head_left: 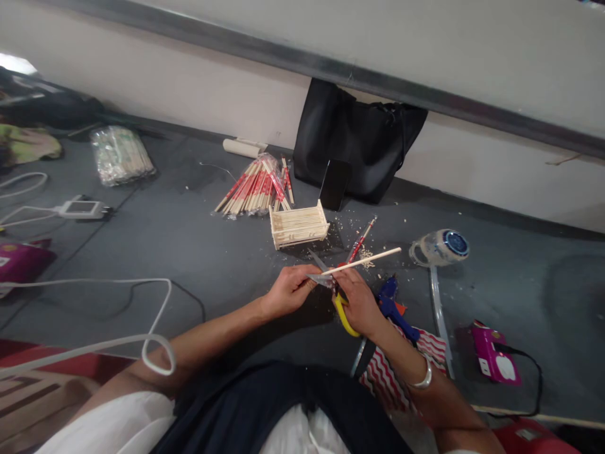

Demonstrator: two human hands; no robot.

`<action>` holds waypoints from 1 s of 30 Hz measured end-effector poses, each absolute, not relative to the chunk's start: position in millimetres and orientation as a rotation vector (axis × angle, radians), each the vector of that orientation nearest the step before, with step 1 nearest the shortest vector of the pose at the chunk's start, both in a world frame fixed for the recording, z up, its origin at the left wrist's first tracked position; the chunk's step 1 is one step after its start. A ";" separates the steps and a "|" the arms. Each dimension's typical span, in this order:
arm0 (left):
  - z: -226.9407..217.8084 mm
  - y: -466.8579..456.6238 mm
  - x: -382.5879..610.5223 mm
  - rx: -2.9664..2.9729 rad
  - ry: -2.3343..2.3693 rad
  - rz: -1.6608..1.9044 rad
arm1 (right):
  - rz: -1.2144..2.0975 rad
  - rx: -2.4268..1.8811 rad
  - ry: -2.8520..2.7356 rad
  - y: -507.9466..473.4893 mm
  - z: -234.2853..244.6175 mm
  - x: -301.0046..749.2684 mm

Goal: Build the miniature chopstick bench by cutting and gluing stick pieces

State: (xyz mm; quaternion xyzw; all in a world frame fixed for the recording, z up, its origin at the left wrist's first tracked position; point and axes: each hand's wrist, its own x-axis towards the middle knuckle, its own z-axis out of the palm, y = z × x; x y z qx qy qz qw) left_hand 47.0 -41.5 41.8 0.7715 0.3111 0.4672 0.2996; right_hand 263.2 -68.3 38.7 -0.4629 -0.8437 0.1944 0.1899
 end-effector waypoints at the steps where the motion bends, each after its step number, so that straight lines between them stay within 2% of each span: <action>1: 42.4 -42.3 47.4 2.061 0.814 1.242 | 0.541 -1.311 -2.357 -69.4 39.3 261.9; 16: 43.4 -46.5 47.8 2.136 0.864 1.128 | 0.617 -1.334 -2.344 -66.4 33.9 261.4; 22: 33.4 -48.0 47.1 2.241 0.948 1.179 | 0.572 -1.390 -2.302 -69.7 31.5 258.8; 30: 41.3 -42.5 47.0 2.304 0.776 1.379 | 0.604 -1.371 -2.286 -68.9 35.1 257.0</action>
